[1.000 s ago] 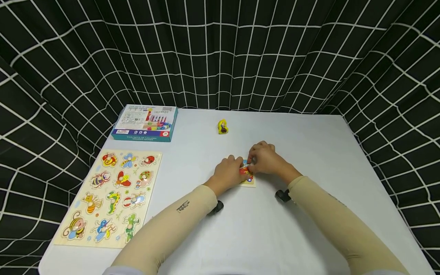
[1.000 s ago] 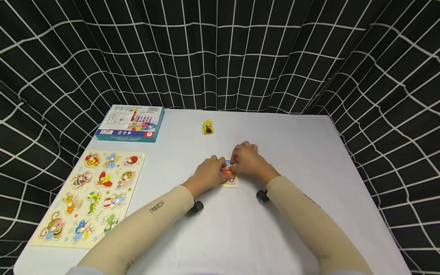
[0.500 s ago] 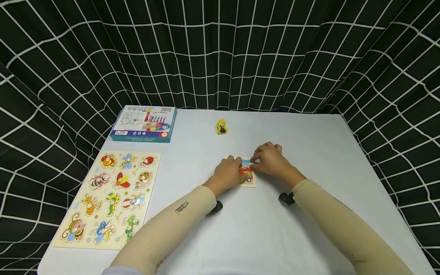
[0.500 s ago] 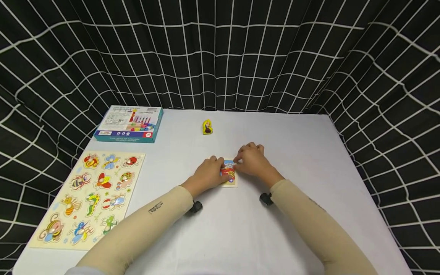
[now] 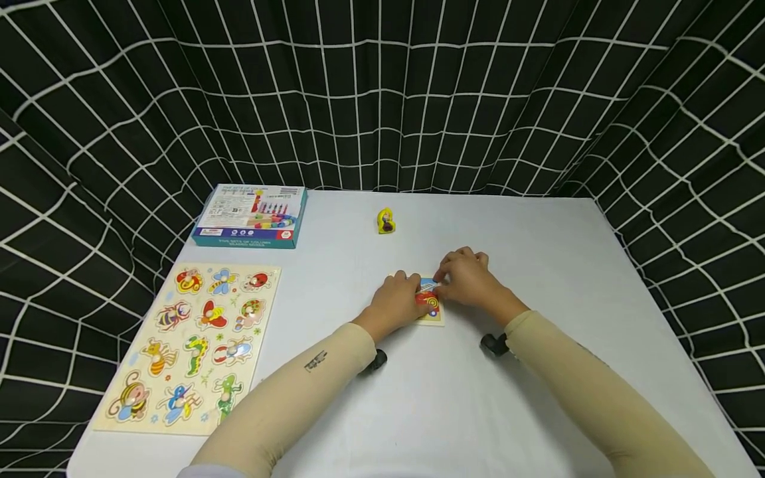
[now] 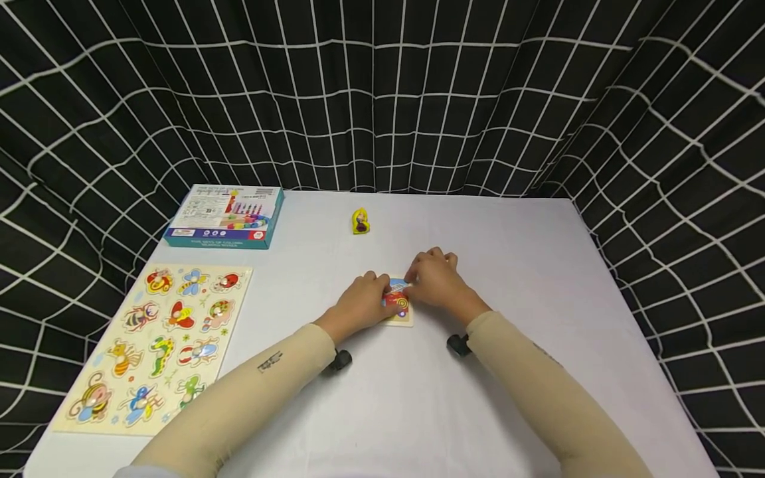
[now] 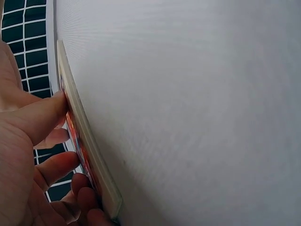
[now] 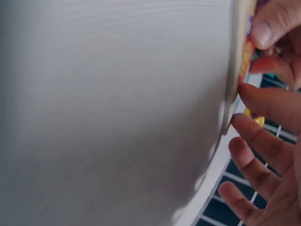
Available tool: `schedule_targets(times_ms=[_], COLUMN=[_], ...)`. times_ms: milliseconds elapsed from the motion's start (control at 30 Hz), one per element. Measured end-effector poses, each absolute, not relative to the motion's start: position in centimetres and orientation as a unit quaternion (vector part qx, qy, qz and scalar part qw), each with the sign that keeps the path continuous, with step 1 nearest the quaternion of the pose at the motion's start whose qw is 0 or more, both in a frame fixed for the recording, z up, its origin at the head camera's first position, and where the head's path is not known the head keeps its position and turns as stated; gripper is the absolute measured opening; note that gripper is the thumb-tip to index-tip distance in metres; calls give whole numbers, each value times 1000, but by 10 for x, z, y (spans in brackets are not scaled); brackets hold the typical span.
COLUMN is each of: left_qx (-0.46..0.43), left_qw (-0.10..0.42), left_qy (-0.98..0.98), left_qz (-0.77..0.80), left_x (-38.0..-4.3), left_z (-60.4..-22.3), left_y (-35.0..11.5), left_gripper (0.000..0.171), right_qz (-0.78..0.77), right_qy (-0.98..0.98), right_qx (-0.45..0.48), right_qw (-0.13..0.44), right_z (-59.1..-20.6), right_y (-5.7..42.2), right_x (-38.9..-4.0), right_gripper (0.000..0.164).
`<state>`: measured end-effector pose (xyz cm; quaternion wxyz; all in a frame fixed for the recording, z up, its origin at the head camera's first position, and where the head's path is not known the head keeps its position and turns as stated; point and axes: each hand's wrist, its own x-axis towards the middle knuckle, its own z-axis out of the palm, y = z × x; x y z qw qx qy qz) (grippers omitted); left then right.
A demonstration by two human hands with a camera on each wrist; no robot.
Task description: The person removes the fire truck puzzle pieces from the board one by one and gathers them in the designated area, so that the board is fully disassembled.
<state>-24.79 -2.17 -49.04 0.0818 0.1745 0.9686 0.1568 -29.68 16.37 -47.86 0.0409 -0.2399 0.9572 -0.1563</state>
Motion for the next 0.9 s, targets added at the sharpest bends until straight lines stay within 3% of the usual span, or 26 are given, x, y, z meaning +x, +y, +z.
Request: schedule_targets(times_ms=[267,900], left_qx=[173,172], left_qw=[99,83], left_qy=[967,968], left_qz=[162,160], left_x=[-249,-250], left_z=[-491,-493], left_y=[-21,-23], left_gripper=[51,49], right_qz=[-185,-130], right_qy=[956,952], right_qx=[-213,-274], right_qw=[79,40], right_z=[-479,-473], right_y=[167,164], right_x=[-306,-302], right_gripper=[20,16])
